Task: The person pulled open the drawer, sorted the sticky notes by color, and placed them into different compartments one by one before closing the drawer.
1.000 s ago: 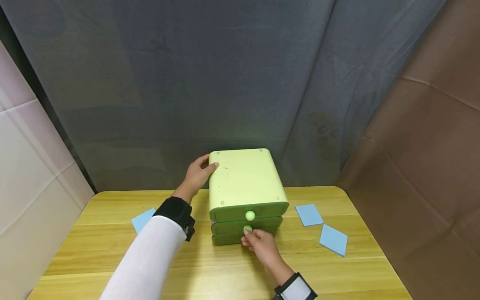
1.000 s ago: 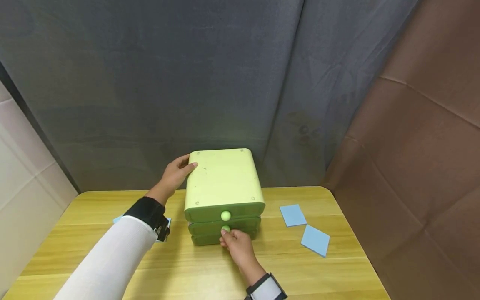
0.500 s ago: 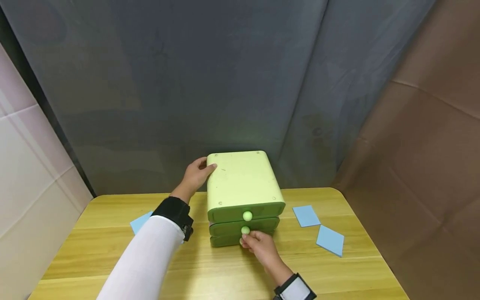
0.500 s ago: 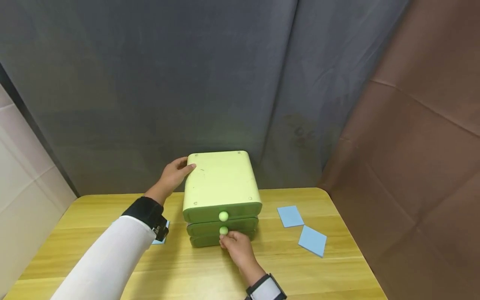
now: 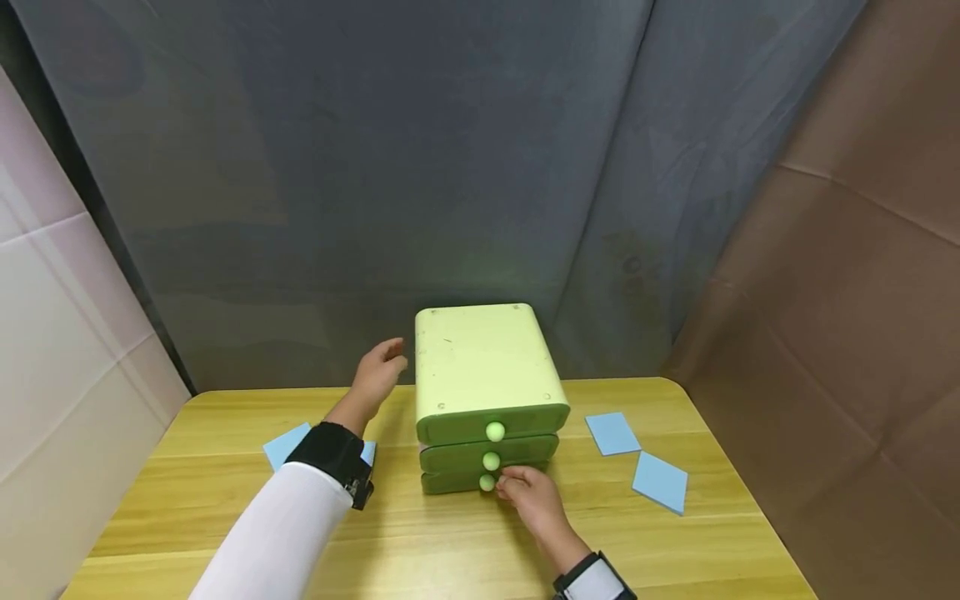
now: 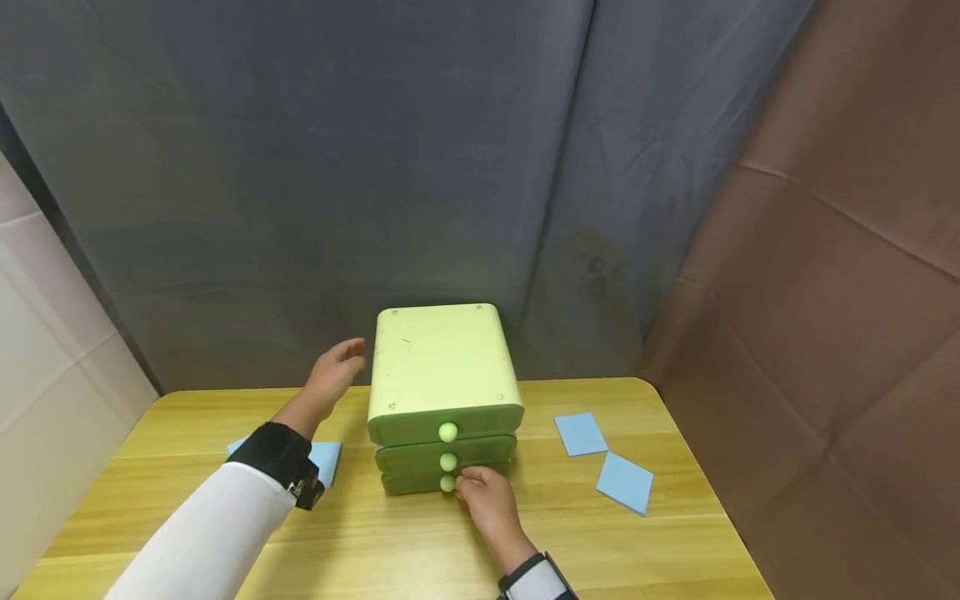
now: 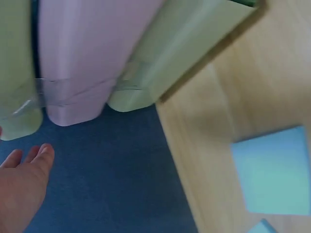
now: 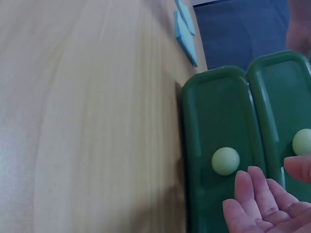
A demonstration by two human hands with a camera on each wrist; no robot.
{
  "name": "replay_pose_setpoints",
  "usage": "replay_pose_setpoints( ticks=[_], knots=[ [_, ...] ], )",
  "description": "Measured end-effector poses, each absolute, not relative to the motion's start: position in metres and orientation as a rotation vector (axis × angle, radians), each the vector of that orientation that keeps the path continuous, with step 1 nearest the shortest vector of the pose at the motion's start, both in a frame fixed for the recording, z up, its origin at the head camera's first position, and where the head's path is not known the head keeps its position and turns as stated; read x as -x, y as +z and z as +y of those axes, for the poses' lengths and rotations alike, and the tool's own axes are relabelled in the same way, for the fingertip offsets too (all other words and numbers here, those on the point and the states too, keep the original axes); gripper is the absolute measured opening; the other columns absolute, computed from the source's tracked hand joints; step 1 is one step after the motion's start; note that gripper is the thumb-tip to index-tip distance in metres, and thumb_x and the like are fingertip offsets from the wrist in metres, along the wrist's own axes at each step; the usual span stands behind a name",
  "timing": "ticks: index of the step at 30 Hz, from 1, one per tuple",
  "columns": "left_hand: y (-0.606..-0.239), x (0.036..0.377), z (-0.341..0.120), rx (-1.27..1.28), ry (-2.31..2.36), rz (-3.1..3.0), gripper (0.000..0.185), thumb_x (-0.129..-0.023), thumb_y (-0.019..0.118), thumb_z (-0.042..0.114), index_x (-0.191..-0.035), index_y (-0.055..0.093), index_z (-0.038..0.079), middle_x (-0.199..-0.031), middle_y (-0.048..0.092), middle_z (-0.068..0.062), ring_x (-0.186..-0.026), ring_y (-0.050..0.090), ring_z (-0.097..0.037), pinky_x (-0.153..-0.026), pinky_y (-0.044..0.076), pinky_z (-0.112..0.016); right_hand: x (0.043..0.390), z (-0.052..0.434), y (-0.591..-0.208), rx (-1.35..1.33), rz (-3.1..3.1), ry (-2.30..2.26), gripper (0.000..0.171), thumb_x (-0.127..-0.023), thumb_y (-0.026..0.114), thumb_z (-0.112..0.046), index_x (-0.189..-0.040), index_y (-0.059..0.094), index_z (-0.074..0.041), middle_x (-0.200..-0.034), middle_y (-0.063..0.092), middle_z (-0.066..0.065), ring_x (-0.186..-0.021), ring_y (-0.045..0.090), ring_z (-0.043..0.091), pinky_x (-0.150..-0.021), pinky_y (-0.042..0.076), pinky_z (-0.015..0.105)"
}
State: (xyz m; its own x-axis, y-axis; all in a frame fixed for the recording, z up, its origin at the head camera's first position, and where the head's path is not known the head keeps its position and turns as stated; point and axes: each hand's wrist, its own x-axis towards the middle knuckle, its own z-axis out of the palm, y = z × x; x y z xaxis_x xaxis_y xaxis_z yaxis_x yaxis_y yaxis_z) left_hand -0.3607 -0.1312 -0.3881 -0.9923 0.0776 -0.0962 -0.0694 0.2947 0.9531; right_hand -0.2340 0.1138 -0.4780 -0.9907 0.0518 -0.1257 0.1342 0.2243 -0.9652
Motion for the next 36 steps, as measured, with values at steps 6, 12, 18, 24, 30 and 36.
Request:
replay_pose_setpoints(
  ticks=[6, 12, 18, 24, 30, 36],
  knots=[
    [-0.413, 0.343, -0.143, -0.086, 1.733, 2.466, 0.057, -0.094, 0.042, -0.003, -0.149, 0.029, -0.002, -0.151, 0.032, -0.025, -0.140, 0.028, -0.040, -0.110, 0.034, -0.054, 0.237, 0.117, -0.486, -0.232, 2.481, -1.779, 0.037, -0.089, 0.059, -0.009, -0.115, 0.058, 0.018, -0.095, 0.068, 0.023, -0.088, 0.066, 0.029, -0.081, 0.055, 0.042],
    [-0.433, 0.316, -0.145, -0.180, 1.696, 2.485, 0.063, -0.086, 0.046, -0.011, -0.147, 0.030, -0.006, -0.151, 0.031, -0.027, -0.139, 0.027, -0.044, -0.112, 0.029, -0.054, 0.238, 0.118, -0.492, -0.206, 2.453, -1.789, 0.038, -0.089, 0.059, -0.008, -0.115, 0.055, 0.020, -0.099, 0.067, 0.028, -0.088, 0.066, 0.032, -0.078, 0.055, 0.043],
    [-0.448, 0.290, -0.134, -0.250, 1.646, 2.513, 0.072, -0.079, 0.052, -0.011, -0.147, 0.028, -0.008, -0.149, 0.030, -0.030, -0.138, 0.028, -0.046, -0.112, 0.027, -0.058, 0.241, 0.116, -0.494, -0.168, 2.457, -1.779, 0.040, -0.089, 0.060, -0.009, -0.114, 0.055, 0.022, -0.097, 0.066, 0.026, -0.087, 0.066, 0.033, -0.073, 0.055, 0.042],
    [-0.455, 0.276, -0.117, -0.267, 1.590, 2.520, 0.079, -0.082, 0.068, 0.001, -0.149, 0.026, -0.004, -0.150, 0.028, -0.030, -0.136, 0.029, -0.049, -0.106, 0.033, -0.061, 0.244, 0.114, -0.497, -0.191, 2.442, -1.737, 0.042, -0.091, 0.061, -0.013, -0.115, 0.054, 0.021, -0.101, 0.065, 0.026, -0.086, 0.066, 0.030, -0.072, 0.054, 0.042],
    [-0.458, 0.275, -0.107, -0.249, 1.582, 2.574, 0.080, -0.083, 0.074, 0.012, -0.148, 0.030, -0.003, -0.147, 0.034, -0.029, -0.134, 0.033, -0.047, -0.105, 0.035, -0.060, 0.247, 0.111, -0.500, -0.211, 2.425, -1.747, 0.041, -0.092, 0.062, -0.013, -0.113, 0.056, 0.021, -0.101, 0.065, 0.025, -0.087, 0.066, 0.030, -0.078, 0.055, 0.042],
    [-0.462, 0.277, -0.104, -0.242, 1.627, 2.565, 0.077, -0.085, 0.072, 0.011, -0.148, 0.031, -0.001, -0.149, 0.035, -0.025, -0.136, 0.033, -0.044, -0.107, 0.034, -0.059, 0.249, 0.107, -0.505, -0.193, 2.450, -1.733, 0.034, -0.092, 0.061, -0.014, -0.104, 0.062, 0.018, -0.094, 0.067, 0.019, -0.084, 0.066, 0.028, -0.075, 0.055, 0.039]
  ],
)
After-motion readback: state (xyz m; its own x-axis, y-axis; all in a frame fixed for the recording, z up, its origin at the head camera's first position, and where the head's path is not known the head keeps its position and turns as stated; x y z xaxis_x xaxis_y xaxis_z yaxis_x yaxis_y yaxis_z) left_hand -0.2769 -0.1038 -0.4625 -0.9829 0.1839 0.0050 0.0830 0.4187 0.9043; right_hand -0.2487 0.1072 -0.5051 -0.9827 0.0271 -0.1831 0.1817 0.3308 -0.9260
